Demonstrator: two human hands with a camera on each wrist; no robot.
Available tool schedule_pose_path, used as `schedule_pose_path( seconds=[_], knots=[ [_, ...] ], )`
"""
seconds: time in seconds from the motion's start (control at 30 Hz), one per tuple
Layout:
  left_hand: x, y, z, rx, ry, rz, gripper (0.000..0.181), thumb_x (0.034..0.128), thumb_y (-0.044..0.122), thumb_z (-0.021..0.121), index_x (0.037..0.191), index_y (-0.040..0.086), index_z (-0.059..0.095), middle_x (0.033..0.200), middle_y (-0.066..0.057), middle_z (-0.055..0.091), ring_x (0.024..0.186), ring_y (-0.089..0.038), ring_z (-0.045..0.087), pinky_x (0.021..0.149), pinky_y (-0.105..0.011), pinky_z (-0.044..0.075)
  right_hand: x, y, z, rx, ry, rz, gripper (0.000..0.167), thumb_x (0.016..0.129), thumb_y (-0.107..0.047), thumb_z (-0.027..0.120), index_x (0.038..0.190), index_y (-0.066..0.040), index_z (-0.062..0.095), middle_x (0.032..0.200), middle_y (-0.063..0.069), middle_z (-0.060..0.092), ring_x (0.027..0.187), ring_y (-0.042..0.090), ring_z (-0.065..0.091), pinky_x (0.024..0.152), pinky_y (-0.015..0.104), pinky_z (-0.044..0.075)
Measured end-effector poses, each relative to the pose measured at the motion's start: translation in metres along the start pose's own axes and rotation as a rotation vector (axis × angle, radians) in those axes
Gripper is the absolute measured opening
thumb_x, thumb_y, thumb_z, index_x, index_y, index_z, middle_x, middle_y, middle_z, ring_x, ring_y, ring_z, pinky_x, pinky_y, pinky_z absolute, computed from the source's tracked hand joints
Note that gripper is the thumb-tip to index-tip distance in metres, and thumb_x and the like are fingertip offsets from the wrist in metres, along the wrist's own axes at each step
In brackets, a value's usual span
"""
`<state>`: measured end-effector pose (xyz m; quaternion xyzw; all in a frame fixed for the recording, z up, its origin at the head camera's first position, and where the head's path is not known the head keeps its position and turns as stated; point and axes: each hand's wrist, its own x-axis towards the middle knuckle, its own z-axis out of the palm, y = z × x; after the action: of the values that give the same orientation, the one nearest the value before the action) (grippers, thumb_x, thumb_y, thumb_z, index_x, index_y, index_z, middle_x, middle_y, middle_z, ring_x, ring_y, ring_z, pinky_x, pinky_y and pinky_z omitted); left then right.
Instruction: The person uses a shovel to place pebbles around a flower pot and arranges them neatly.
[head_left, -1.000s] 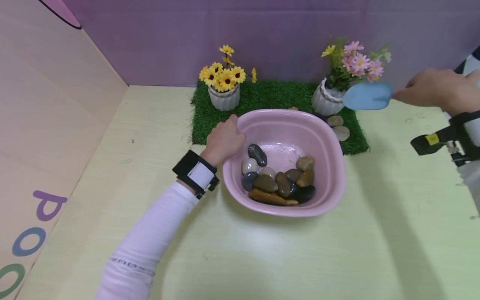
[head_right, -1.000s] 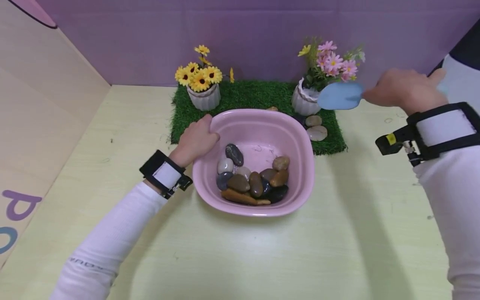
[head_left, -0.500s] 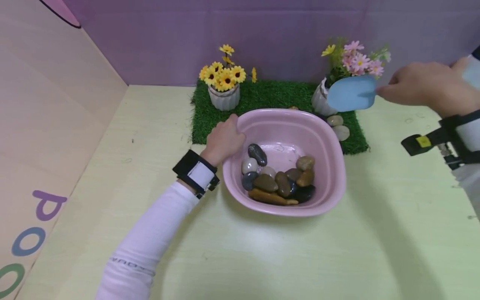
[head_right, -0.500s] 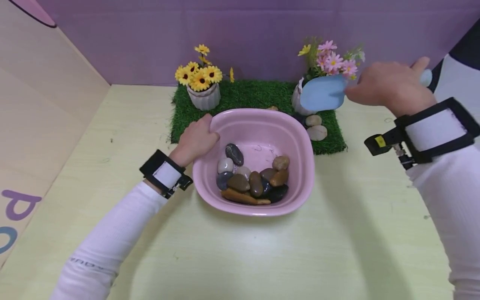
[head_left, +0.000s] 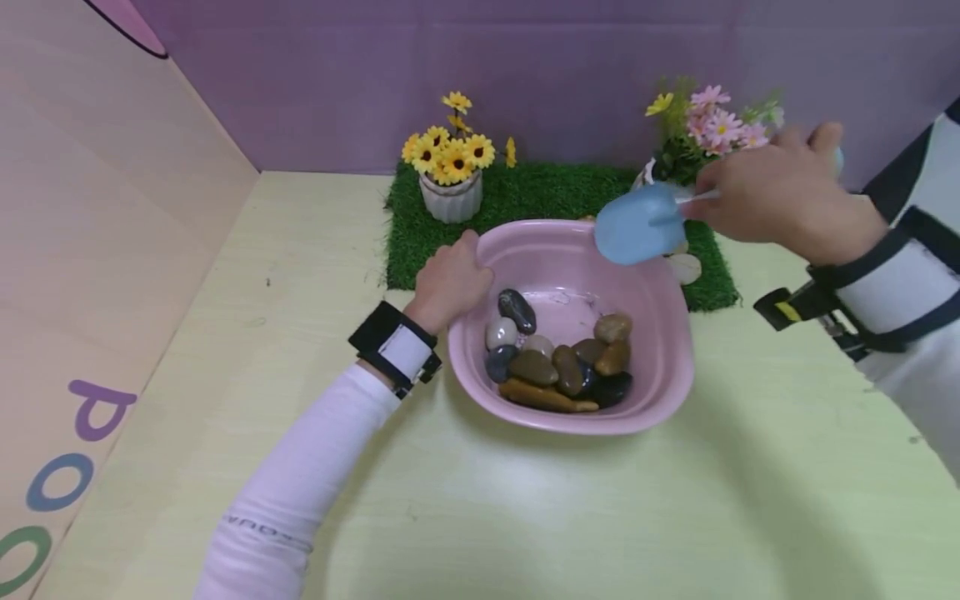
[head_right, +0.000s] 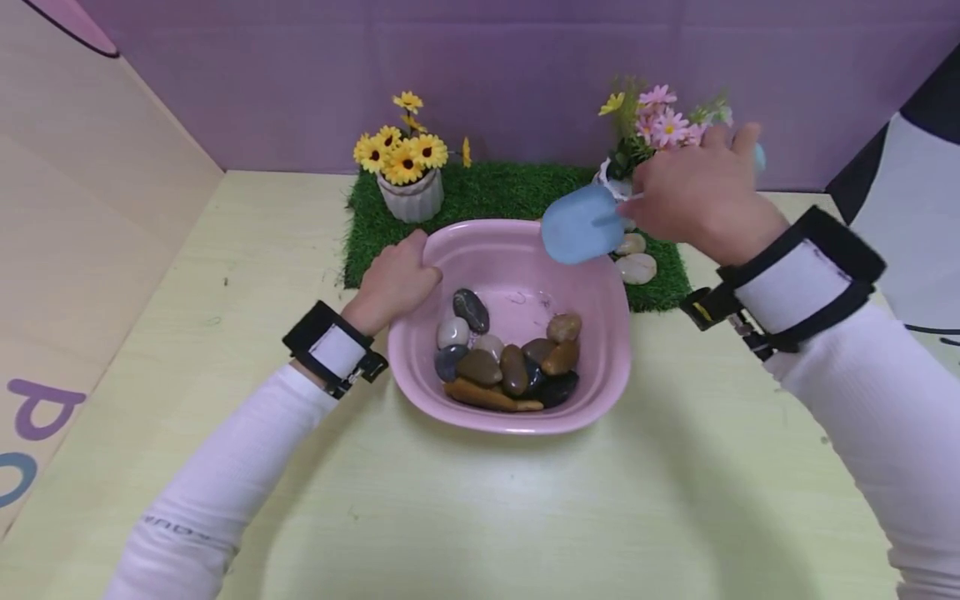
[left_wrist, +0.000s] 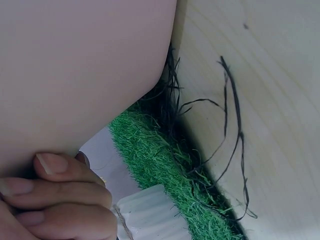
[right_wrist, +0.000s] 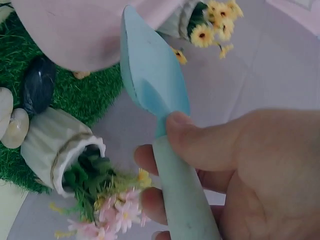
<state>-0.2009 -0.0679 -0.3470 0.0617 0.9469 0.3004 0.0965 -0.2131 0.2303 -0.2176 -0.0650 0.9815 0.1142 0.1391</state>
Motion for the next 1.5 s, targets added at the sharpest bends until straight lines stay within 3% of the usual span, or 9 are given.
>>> schedule_pose_path(
  seconds=[0.17, 0.27, 0.43, 0.57, 0.77, 0.9, 1.03, 1.27, 1.5],
  knots=[
    [-0.001, 0.0, 0.0, -0.007, -0.002, 0.003, 0.041, 0.0913, 0.019, 0.049, 0.129, 0.004, 0.048, 0.102, -0.017, 0.064, 0.072, -0.026, 0.067, 0.053, -0.033, 0.053, -0.002, -0.015, 0.003, 0.016, 0.03, -0.031, 0.053, 0.102, -0.048, 0.043, 0.139, -0.012, 0.053, 0.147, 0.033, 0.037, 0.133, 0.069, 0.009, 0.1, 0.085, -0.006],
    [-0.001, 0.0, 0.0, -0.007, -0.004, 0.005, 0.04, 0.0914, 0.019, 0.049, 0.129, 0.004, 0.049, 0.101, -0.017, 0.064, 0.071, -0.026, 0.067, 0.052, -0.032, 0.053, -0.002, -0.02, 0.005, 0.009, 0.017, -0.049, 0.053, 0.101, -0.048, 0.045, 0.142, -0.014, 0.051, 0.147, 0.036, 0.033, 0.134, 0.071, 0.004, 0.096, 0.088, -0.01],
    [-0.001, -0.001, 0.0, -0.003, -0.006, 0.003, 0.04, 0.092, 0.02, 0.049, 0.129, 0.005, 0.048, 0.101, -0.016, 0.064, 0.071, -0.026, 0.066, 0.052, -0.032, 0.053, -0.003, -0.031, 0.006, -0.038, 0.001, -0.077, 0.05, 0.101, -0.046, 0.047, 0.142, -0.017, 0.05, 0.132, 0.035, 0.043, 0.131, 0.071, 0.014, 0.094, 0.091, -0.001],
    [0.0, -0.001, 0.001, 0.001, 0.003, 0.008, 0.039, 0.0913, 0.019, 0.049, 0.127, 0.005, 0.049, 0.099, -0.016, 0.064, 0.071, -0.026, 0.066, 0.052, -0.033, 0.053, -0.002, -0.043, 0.007, -0.06, 0.075, -0.109, 0.044, 0.1, -0.04, 0.052, 0.135, -0.013, 0.055, 0.117, 0.033, 0.05, 0.124, 0.065, 0.028, 0.098, 0.088, 0.006],
    [0.0, -0.001, 0.001, 0.009, 0.003, 0.013, 0.039, 0.0907, 0.018, 0.049, 0.127, 0.005, 0.049, 0.098, -0.016, 0.063, 0.072, -0.027, 0.066, 0.052, -0.034, 0.052, 0.002, -0.059, 0.011, -0.066, 0.209, -0.15, 0.034, 0.095, -0.03, 0.06, 0.105, 0.002, 0.062, 0.105, 0.034, 0.056, 0.107, 0.055, 0.042, 0.099, 0.083, 0.016],
    [0.0, -0.001, 0.0, 0.005, 0.0, 0.012, 0.039, 0.0904, 0.017, 0.049, 0.128, 0.005, 0.049, 0.099, -0.016, 0.063, 0.072, -0.027, 0.066, 0.052, -0.033, 0.053, 0.008, -0.068, 0.016, -0.074, 0.28, -0.169, 0.035, 0.094, -0.03, 0.062, 0.087, 0.004, 0.057, 0.101, 0.035, 0.058, 0.101, 0.053, 0.045, 0.099, 0.081, 0.02],
    [0.0, -0.001, -0.001, -0.003, -0.002, 0.012, 0.041, 0.0907, 0.017, 0.048, 0.13, 0.005, 0.048, 0.1, -0.017, 0.064, 0.071, -0.026, 0.066, 0.051, -0.033, 0.053, 0.012, -0.076, 0.023, -0.081, 0.324, -0.196, 0.036, 0.094, -0.027, 0.063, 0.086, 0.006, 0.054, 0.097, 0.036, 0.059, 0.098, 0.051, 0.046, 0.097, 0.077, 0.027],
    [0.0, 0.0, 0.001, -0.03, -0.014, 0.02, 0.044, 0.0913, 0.017, 0.047, 0.134, 0.005, 0.047, 0.104, -0.018, 0.064, 0.072, -0.026, 0.067, 0.052, -0.033, 0.053, 0.015, -0.094, 0.033, -0.122, 0.273, -0.195, 0.035, 0.097, -0.029, 0.06, 0.105, 0.005, 0.059, 0.105, 0.036, 0.061, 0.107, 0.051, 0.047, 0.1, 0.071, 0.027],
    [-0.001, -0.001, 0.0, -0.022, -0.011, 0.012, 0.044, 0.0911, 0.016, 0.047, 0.133, 0.005, 0.047, 0.105, -0.018, 0.063, 0.073, -0.027, 0.066, 0.053, -0.034, 0.052, 0.018, -0.105, 0.037, -0.107, 0.347, -0.231, 0.03, 0.093, -0.029, 0.065, 0.092, 0.001, 0.065, 0.093, 0.031, 0.063, 0.096, 0.046, 0.051, 0.095, 0.065, 0.031]
  ],
)
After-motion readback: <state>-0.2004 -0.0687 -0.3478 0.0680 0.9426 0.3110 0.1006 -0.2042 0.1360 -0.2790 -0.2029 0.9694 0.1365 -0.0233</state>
